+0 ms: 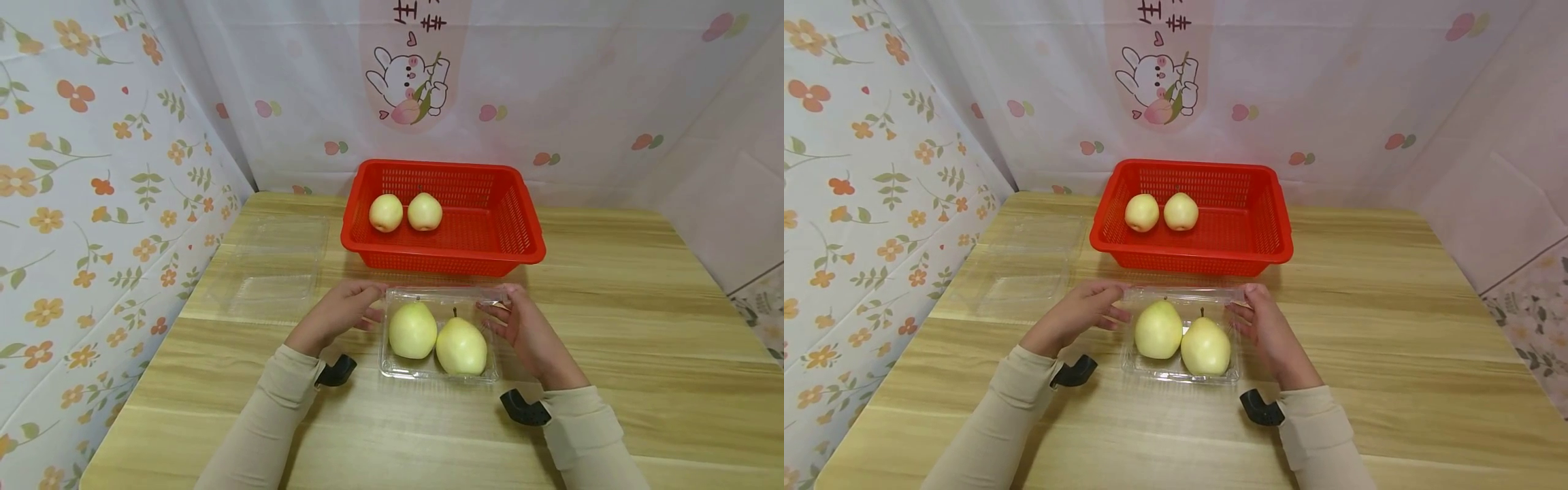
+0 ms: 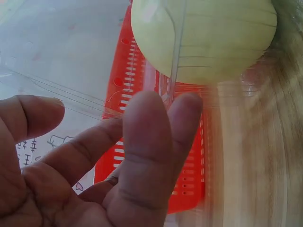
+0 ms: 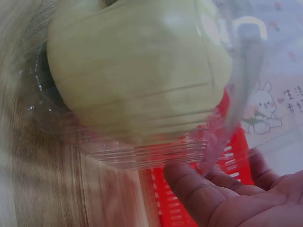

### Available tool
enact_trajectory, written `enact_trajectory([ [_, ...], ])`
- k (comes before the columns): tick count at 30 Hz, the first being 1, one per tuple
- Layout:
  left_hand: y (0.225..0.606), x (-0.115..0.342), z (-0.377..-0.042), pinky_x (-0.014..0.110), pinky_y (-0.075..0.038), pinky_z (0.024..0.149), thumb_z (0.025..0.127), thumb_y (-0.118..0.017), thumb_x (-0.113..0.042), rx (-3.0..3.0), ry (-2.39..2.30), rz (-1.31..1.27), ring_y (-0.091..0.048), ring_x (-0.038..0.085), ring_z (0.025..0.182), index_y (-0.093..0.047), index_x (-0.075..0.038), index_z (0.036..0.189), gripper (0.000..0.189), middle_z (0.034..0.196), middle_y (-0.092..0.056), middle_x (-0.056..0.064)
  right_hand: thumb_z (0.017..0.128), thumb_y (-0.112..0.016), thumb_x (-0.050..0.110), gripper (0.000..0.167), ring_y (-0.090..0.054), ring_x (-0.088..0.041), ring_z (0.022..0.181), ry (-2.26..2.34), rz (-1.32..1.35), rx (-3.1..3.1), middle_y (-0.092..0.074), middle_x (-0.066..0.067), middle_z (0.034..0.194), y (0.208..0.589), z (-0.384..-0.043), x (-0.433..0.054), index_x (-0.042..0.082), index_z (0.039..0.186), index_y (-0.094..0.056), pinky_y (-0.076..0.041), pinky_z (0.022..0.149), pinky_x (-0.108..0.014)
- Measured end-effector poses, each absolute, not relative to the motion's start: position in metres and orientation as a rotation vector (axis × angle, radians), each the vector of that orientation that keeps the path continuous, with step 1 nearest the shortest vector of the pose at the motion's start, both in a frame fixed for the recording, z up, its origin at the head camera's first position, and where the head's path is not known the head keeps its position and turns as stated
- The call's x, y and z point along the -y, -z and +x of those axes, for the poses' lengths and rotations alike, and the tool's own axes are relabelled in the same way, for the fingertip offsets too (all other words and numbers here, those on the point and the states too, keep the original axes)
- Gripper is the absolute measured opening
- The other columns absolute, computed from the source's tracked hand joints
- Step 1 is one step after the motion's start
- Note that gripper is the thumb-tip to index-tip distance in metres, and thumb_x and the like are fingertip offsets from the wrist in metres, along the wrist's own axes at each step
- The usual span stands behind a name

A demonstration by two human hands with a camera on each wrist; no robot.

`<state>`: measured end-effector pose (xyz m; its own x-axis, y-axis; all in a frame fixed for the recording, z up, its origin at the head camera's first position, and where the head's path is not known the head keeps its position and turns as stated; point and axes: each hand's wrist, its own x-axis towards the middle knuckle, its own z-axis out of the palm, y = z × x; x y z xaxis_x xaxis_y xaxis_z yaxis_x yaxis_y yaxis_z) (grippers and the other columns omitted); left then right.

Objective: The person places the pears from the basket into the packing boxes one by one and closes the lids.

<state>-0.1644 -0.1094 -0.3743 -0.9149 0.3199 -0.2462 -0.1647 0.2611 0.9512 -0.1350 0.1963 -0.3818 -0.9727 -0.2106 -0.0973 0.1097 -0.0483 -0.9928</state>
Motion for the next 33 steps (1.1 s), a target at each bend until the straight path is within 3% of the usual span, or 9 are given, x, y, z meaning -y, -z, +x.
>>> enact_trajectory([
  [2, 0.3737, 0.1086, -0.1644, 0.037, -0.058, 0.076, 0.102, -0.046, -0.021, -2.149, -1.691, 0.143, -0.069, 0.027, 0.096, -0.066, 0.002, 0.121, 0.037, 0.137, -0.057, 0.013, 0.107, -0.030, 0.028, 0.022, -0.056, -0.019, 0.116, 2.113, -0.067, -1.997, -0.049, 0.000, 0.120, 0.3814, -0.1347, -0.1969, 0.009, 0.114, -0.039, -0.048, 0.096, -0.031],
  [6, 0.3743, 0.1077, -0.1645, 0.037, -0.058, 0.075, 0.100, -0.045, -0.018, -2.166, -1.674, 0.150, -0.068, 0.029, 0.093, -0.061, 0.000, 0.132, 0.040, 0.138, -0.056, 0.012, 0.105, -0.032, 0.020, 0.026, -0.056, -0.012, 0.109, 2.052, -0.011, -2.035, -0.044, -0.005, 0.121, 0.3818, -0.1354, -0.1980, 0.001, 0.123, -0.036, -0.049, 0.091, -0.027],
  [11, 0.3749, 0.1061, -0.1645, 0.036, -0.058, 0.072, 0.099, -0.044, -0.013, -2.204, -1.631, 0.190, -0.068, 0.026, 0.083, -0.055, -0.001, 0.139, 0.044, 0.140, -0.054, 0.015, 0.103, -0.035, 0.015, 0.035, -0.047, -0.020, 0.122, 1.972, 0.006, -2.082, -0.037, -0.016, 0.139, 0.3842, -0.1363, -0.1999, -0.004, 0.133, -0.034, -0.047, 0.090, -0.026],
  [17, 0.3747, 0.1051, -0.1653, 0.040, -0.059, 0.071, 0.098, -0.046, -0.011, -2.234, -1.581, 0.218, -0.069, 0.022, 0.076, -0.053, -0.003, 0.142, 0.045, 0.143, -0.052, 0.015, 0.102, -0.035, 0.011, 0.040, -0.041, -0.031, 0.132, 1.964, -0.003, -2.075, -0.033, -0.020, 0.146, 0.3858, -0.1363, -0.2017, -0.007, 0.138, -0.031, -0.048, 0.092, -0.024],
  [24, 0.3782, 0.1066, -0.1677, 0.037, -0.057, 0.064, 0.098, -0.048, -0.012, -2.219, -1.527, 0.257, -0.067, 0.030, 0.074, -0.048, -0.010, 0.147, 0.049, 0.147, -0.048, 0.011, 0.102, -0.040, 0.011, 0.047, -0.050, -0.022, 0.122, 1.939, -0.031, -2.107, -0.037, -0.022, 0.144, 0.3850, -0.1359, -0.2025, -0.007, 0.144, -0.031, -0.047, 0.095, -0.024],
  [33, 0.3809, 0.1043, -0.1690, 0.033, -0.057, 0.063, 0.099, -0.050, -0.010, -2.216, -1.508, 0.239, -0.064, 0.024, 0.064, -0.039, -0.011, 0.152, 0.054, 0.110, -0.057, 0.015, 0.102, -0.048, 0.012, 0.050, -0.054, -0.020, 0.115, 1.885, -0.081, -2.179, -0.037, -0.023, 0.146, 0.3911, -0.1386, -0.2018, -0.005, 0.146, -0.034, -0.046, 0.095, -0.024],
])
